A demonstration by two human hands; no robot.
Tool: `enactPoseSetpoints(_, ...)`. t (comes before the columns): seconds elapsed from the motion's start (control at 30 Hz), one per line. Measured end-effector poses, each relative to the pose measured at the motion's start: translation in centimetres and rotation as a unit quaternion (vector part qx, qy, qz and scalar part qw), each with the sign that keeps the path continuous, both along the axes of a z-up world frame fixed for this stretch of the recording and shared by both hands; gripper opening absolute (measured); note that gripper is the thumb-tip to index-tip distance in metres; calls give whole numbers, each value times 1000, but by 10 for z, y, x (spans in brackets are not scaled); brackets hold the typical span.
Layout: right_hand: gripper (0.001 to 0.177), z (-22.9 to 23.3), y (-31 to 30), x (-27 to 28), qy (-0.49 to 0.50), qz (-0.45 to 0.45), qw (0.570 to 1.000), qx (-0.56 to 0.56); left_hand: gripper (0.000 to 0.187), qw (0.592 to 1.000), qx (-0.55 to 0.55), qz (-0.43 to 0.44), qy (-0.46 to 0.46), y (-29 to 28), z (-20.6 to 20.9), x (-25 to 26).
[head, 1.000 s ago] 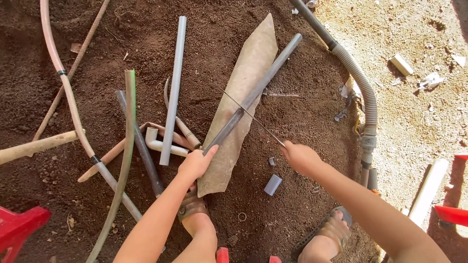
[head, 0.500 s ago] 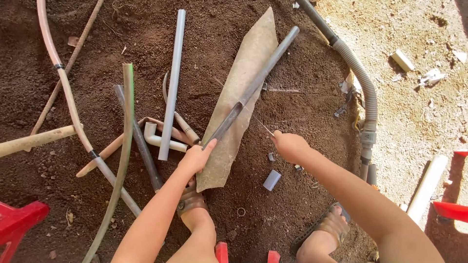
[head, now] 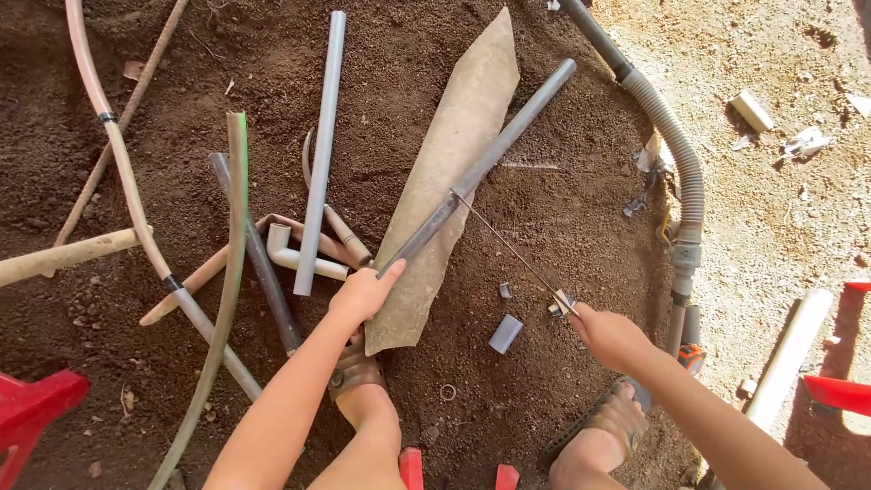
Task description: The person is sawing a plastic pipe using a hacksaw blade and then connecting it to a larger pipe structure on the ground.
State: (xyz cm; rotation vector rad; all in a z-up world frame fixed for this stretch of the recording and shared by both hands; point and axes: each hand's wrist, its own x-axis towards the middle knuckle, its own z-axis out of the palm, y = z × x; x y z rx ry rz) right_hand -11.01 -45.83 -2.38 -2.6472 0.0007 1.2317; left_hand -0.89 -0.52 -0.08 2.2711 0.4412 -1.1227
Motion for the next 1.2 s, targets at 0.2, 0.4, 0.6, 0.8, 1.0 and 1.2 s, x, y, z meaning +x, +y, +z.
enactPoseSetpoints(0.2,41,-13,39,83,-19,-3,997,71,94,1000,5,1,6,-1,3,0)
enactPoseSetpoints(0.4,39,1,70,89,-56,31,996,64,98,1000,8,-10,5,0,-6,0)
enactPoseSetpoints(0.6,34,22,13,18,-6,-12,999,30,97,1000,-1,-4,12,1,-2,1)
enactPoseSetpoints(0.8,36,14,-3,8,9,-31,999,15,97,1000,-1,-6,5,2,-4,1)
enactPoseSetpoints(1.0,30,12,73,88,-33,34,997,59,98,1000,7,-3,3,-2,3,-1)
enactPoseSetpoints(1.2,39,-28,39,57,-38,-17,998,56,97,1000,-2,0,2,-2,-10,-4)
